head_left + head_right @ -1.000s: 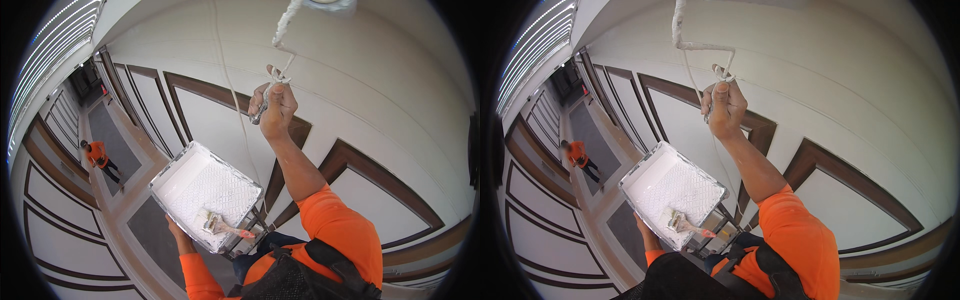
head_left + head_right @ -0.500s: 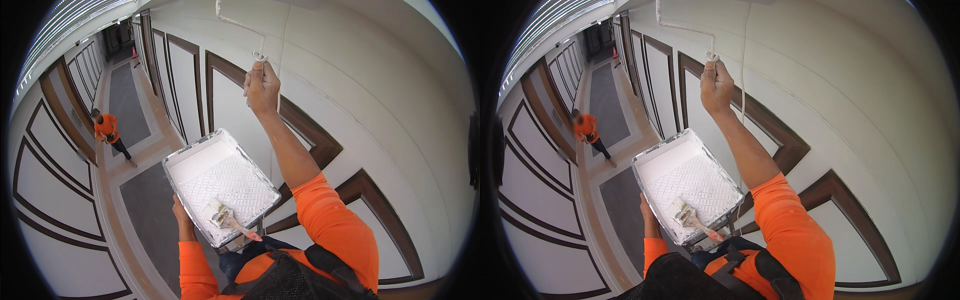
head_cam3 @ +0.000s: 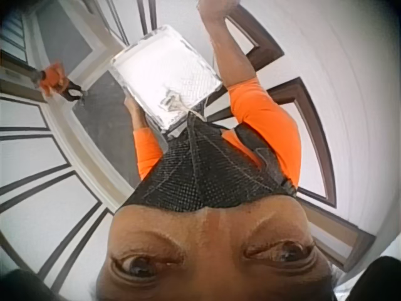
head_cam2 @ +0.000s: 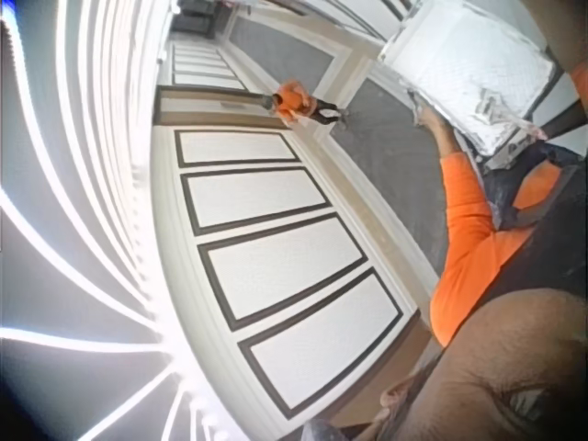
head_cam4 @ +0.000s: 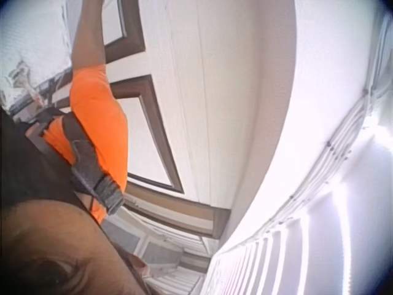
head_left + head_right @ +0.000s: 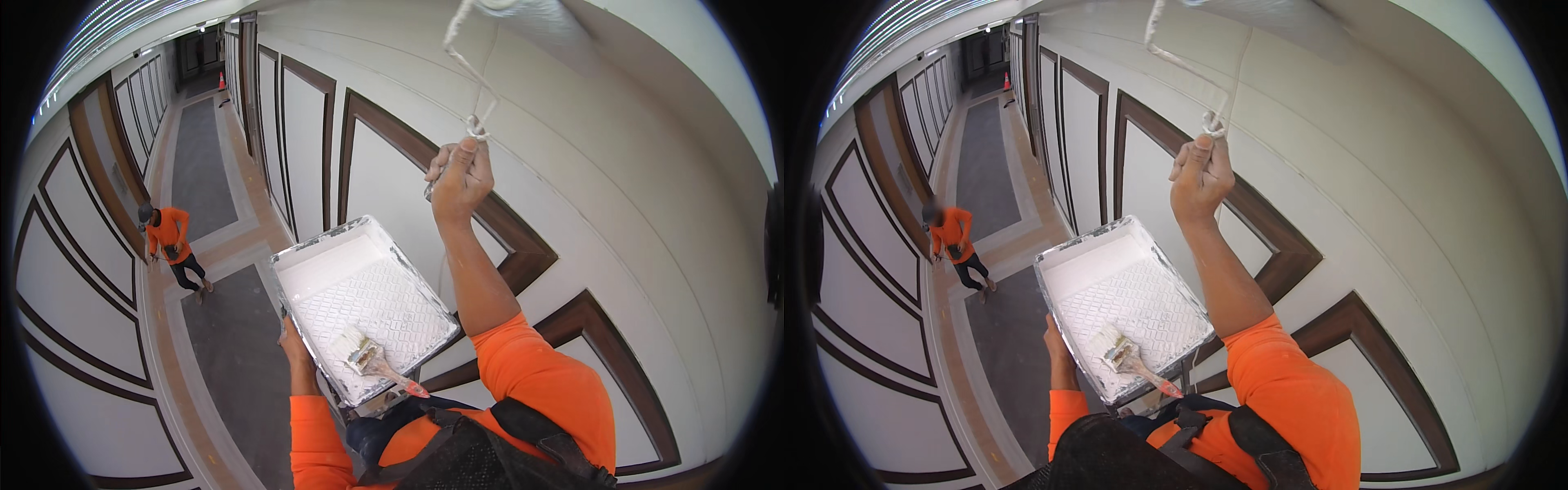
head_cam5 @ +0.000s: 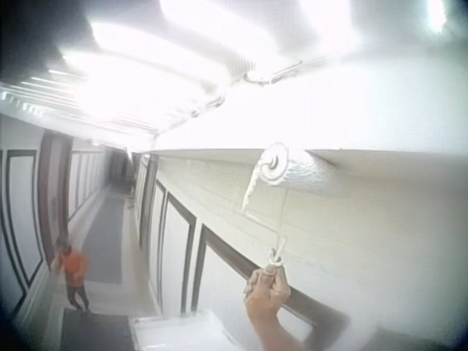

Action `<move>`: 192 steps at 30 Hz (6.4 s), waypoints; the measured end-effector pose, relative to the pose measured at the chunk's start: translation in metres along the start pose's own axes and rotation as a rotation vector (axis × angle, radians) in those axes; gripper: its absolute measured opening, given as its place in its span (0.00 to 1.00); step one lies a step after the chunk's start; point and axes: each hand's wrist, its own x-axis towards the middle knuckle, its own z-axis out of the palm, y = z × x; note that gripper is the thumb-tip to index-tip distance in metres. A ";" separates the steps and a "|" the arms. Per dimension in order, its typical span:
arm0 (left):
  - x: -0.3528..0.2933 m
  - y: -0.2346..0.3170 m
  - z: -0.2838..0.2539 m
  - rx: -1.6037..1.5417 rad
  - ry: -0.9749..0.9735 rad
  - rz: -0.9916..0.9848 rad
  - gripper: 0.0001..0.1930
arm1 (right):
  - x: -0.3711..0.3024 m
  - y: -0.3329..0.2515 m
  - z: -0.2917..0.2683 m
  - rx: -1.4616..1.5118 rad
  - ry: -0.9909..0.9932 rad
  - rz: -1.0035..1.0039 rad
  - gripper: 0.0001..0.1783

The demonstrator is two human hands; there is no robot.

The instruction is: The person paints a white ceiling using a paint roller and a brush. They repeatedly load the brush from a paint tray and apply paint to the ceiling, then switch to the roller to cover larger areas.

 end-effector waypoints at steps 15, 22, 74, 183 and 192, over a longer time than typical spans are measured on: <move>0.004 -0.009 -0.004 0.026 -0.009 0.061 0.33 | 0.005 0.017 0.041 0.051 -0.084 0.073 0.22; 0.021 -0.026 -0.017 0.116 0.057 0.115 0.32 | 0.027 0.069 0.098 -0.051 -0.169 0.065 0.21; -0.006 -0.001 -0.002 0.038 0.092 0.040 0.22 | 0.111 0.135 0.161 -0.269 -0.328 0.313 0.21; -0.004 -0.003 -0.012 0.219 -0.021 0.250 0.34 | -0.358 0.151 -0.219 -0.004 -0.196 1.355 0.20; 0.008 -0.006 -0.022 0.342 -0.030 0.344 0.37 | -0.366 0.148 -0.223 0.391 -0.179 1.132 0.19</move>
